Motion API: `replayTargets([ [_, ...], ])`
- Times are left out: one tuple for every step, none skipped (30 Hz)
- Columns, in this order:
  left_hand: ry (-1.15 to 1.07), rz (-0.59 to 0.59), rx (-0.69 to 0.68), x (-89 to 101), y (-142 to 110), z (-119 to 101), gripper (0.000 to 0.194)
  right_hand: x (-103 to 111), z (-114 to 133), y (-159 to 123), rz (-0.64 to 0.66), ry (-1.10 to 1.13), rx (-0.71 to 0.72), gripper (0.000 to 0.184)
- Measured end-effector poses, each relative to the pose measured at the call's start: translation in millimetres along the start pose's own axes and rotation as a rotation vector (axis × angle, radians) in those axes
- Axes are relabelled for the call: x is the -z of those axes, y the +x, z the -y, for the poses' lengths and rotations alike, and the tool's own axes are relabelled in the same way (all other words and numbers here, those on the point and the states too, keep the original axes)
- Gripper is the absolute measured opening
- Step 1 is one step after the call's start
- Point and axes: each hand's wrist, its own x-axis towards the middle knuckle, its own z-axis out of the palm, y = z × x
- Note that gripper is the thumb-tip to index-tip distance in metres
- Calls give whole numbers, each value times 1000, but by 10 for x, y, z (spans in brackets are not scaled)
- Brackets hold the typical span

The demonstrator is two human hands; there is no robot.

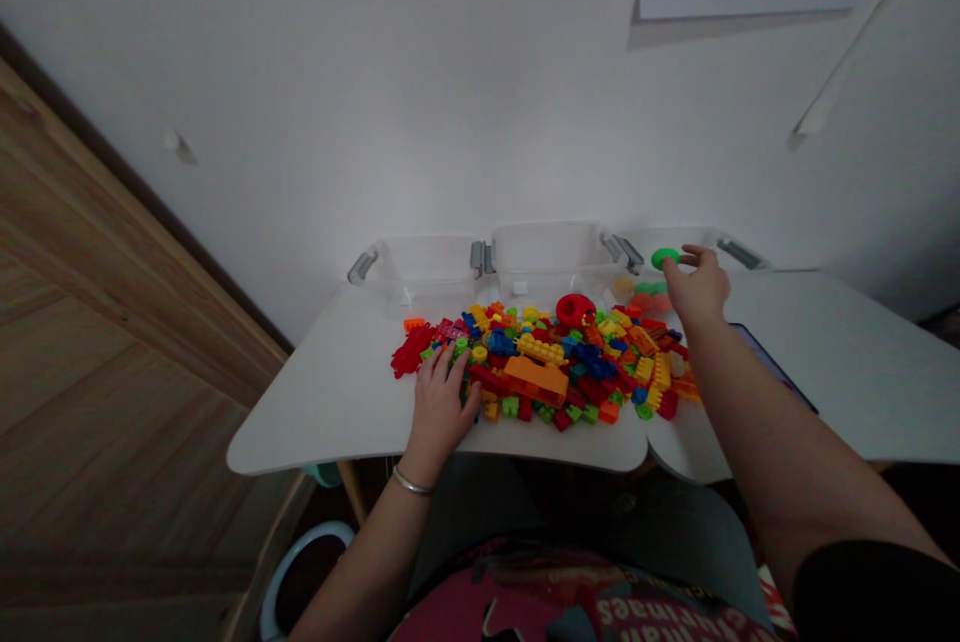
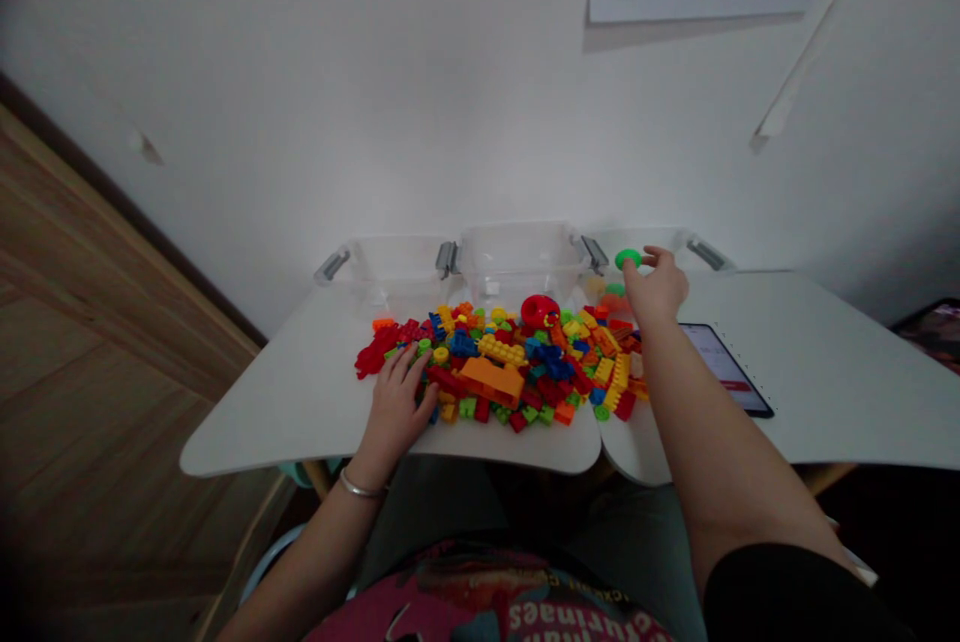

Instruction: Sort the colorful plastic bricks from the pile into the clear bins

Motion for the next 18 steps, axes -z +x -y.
replayTargets([
  [0,-1,1,0,-1,1,47,-10,-7,1,37,-47,-12,45],
  [1,-2,3,0,-2,2,47,-16,-8,-1,69,-94,-9,45],
  [3,-2,4,0,-3,1,47,-19,-5,-5,92,-141,6,44],
  [5,-2,4,2,-4,0,47,-17,1,-12,109,-187,29,42],
  [7,-1,4,3,-5,-2,47,-12,11,-20,122,-231,53,40],
  [10,1,4,6,-4,-4,47,-6,21,-30,132,-271,72,39],
  [13,3,4,8,-4,-6,47,2,30,-40,140,-303,83,39],
  [16,6,5,11,-3,-8,47,10,37,-49,147,-331,91,40],
  [17,7,7,13,-2,-10,47,17,40,-56,154,-353,97,40],
  [19,8,8,15,-2,-12,47,21,39,-62,162,-368,103,41],
  [19,10,10,17,-1,-13,47,23,33,-64,168,-378,109,41],
  [19,11,11,18,-1,-13,47,24,24,-64,173,-384,114,42],
  [18,12,10,17,-1,-14,47,23,14,-60,177,-390,118,42],
  [15,12,10,17,-2,-13,47,22,4,-54,180,-387,117,42],
  [12,11,10,15,-2,-12,47,23,-2,-46,185,-372,116,41],
  [8,10,10,13,-3,-11,47,27,1,-40,185,-344,120,40],
  [4,7,10,11,-3,-9,47,38,13,-38,173,-302,130,38],
  [1,6,11,9,-3,-7,47,56,37,-42,143,-247,150,37],
])
